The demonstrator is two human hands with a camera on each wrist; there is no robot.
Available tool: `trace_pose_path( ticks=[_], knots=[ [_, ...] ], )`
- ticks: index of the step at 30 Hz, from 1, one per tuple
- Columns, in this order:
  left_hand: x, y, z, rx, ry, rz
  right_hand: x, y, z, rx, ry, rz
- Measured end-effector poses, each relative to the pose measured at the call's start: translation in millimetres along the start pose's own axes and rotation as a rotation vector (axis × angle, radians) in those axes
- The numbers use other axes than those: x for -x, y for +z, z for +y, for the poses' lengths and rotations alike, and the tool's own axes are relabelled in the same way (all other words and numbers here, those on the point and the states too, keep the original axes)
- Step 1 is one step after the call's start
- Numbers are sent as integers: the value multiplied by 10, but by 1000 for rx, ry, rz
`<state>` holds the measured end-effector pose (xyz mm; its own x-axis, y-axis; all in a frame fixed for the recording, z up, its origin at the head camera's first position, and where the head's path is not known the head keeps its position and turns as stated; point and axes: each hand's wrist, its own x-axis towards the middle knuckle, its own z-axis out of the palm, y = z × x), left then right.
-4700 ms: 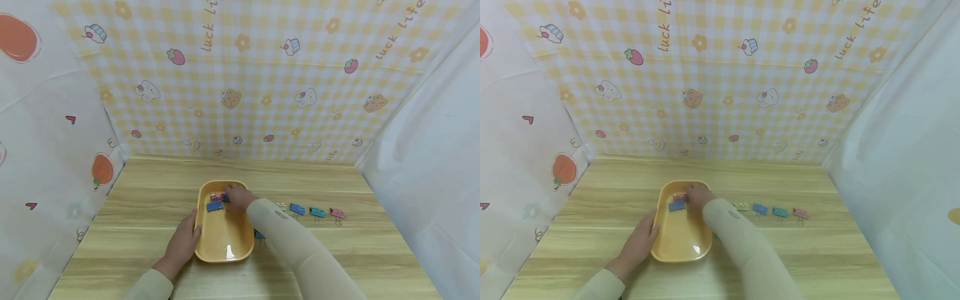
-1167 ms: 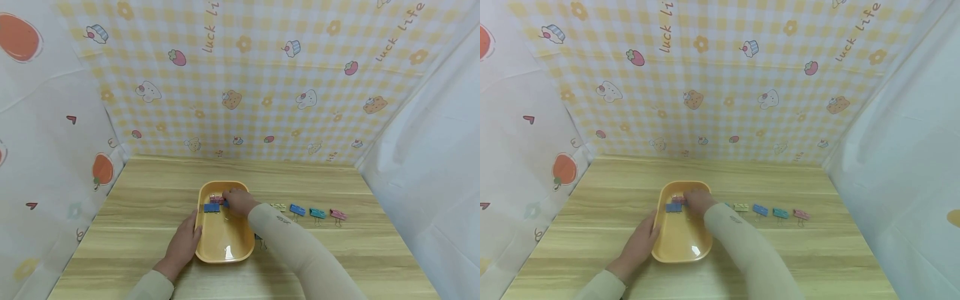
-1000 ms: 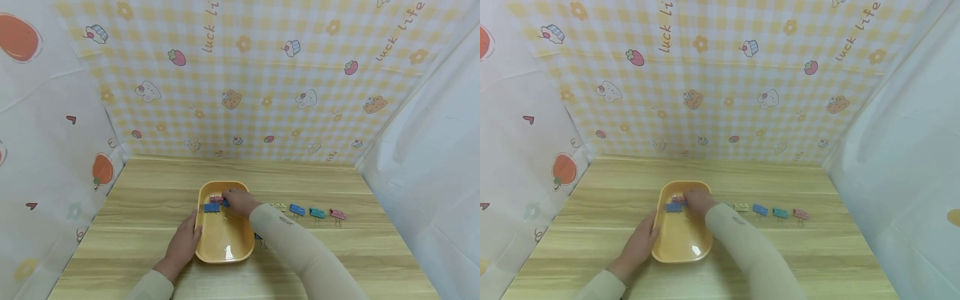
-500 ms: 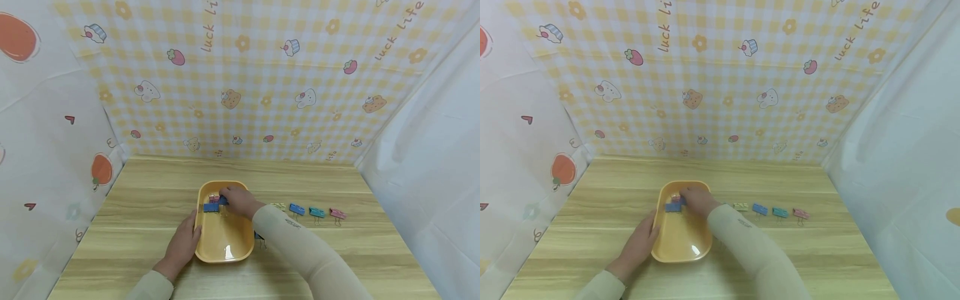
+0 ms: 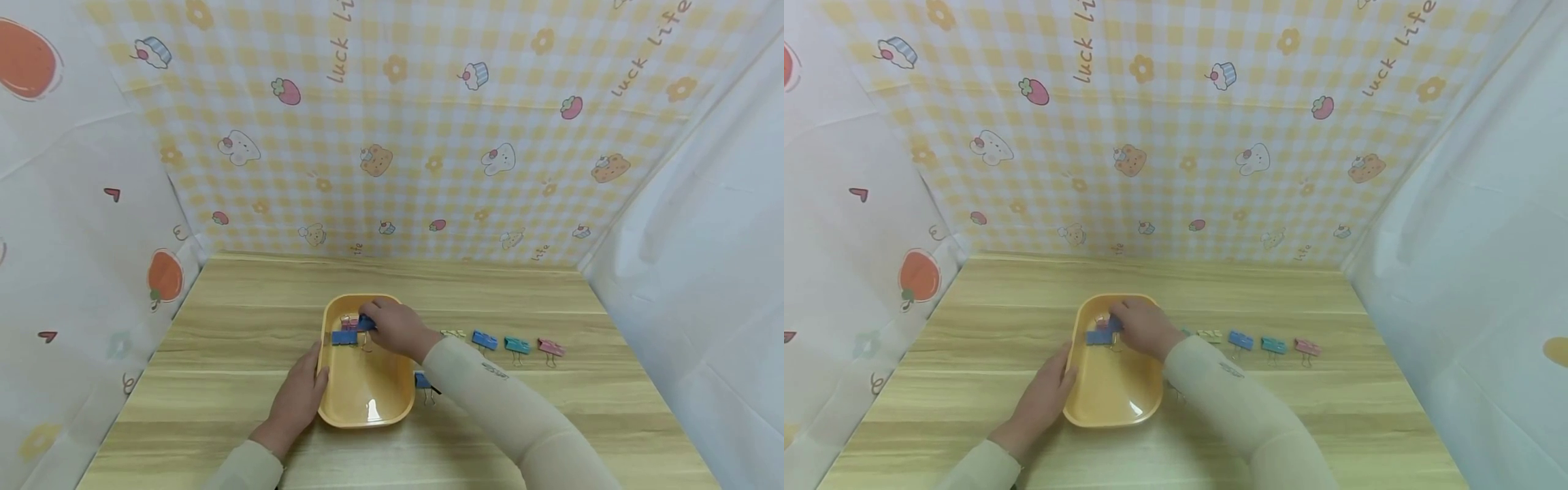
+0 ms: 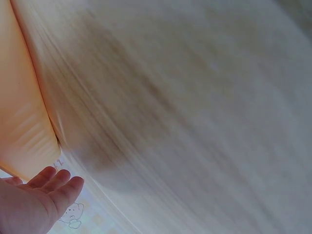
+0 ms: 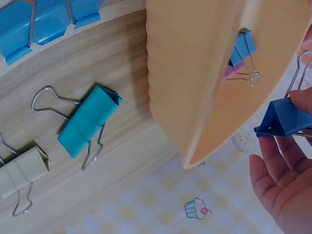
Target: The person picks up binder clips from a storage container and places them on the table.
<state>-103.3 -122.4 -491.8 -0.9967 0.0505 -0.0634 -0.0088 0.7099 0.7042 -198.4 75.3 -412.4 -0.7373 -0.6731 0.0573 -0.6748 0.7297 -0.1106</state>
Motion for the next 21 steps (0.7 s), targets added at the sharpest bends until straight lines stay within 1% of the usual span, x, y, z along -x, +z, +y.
trace_pose_path(
  ticks=[5,13,16,21],
  knots=[
    [0,-7,4,5,-4,-7,40,-61,3,-13,-16,29],
    [4,-8,5,-4,1,-8,131,-93,64,-12,-30,67],
    [7,-12,11,-5,1,-9,177,-109,98,-27,-20,71],
    [9,-15,15,3,2,-15,252,-98,175,-17,-9,78]
  ],
)
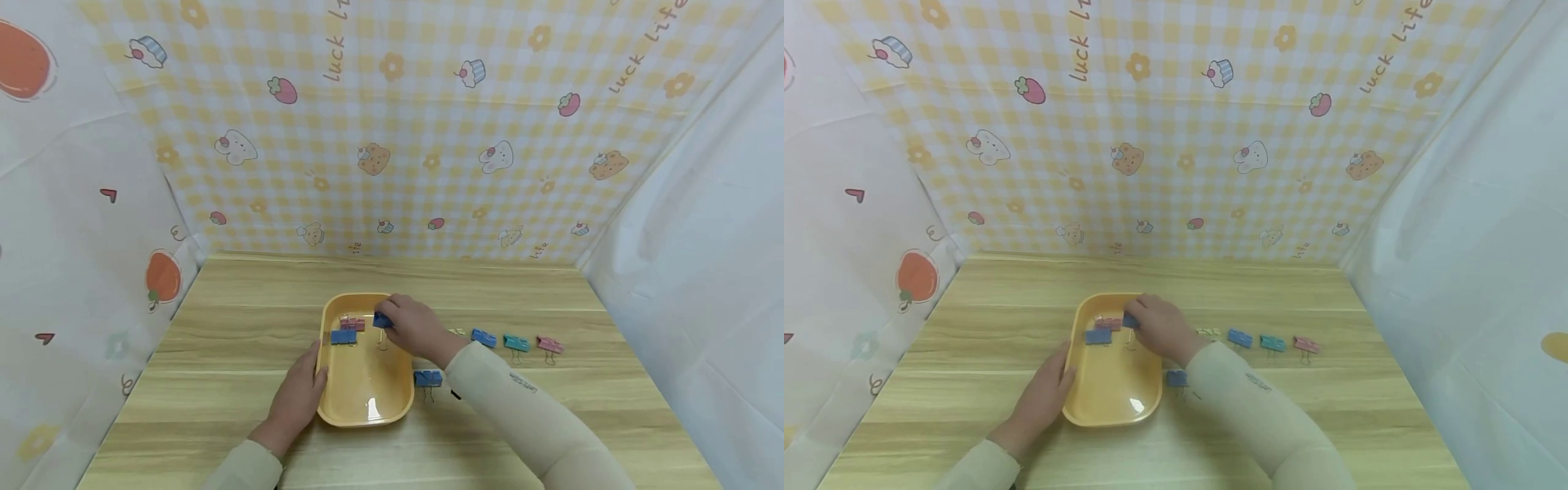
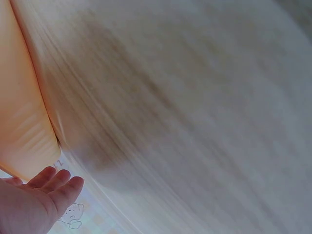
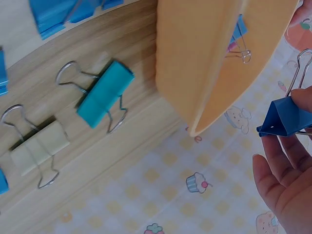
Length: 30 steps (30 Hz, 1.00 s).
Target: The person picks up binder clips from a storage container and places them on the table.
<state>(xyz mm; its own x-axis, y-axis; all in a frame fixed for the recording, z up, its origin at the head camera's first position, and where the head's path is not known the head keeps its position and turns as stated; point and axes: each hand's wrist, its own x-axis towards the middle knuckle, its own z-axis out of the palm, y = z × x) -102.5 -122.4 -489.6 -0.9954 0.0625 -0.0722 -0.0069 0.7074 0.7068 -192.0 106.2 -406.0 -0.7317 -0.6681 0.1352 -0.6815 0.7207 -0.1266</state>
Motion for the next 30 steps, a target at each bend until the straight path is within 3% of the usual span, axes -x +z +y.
trace_pose_path(
  ticks=[30],
  knots=[
    [-16,13,-15,9,-2,-1,525,-57,410,-40,101,-31]
  ],
)
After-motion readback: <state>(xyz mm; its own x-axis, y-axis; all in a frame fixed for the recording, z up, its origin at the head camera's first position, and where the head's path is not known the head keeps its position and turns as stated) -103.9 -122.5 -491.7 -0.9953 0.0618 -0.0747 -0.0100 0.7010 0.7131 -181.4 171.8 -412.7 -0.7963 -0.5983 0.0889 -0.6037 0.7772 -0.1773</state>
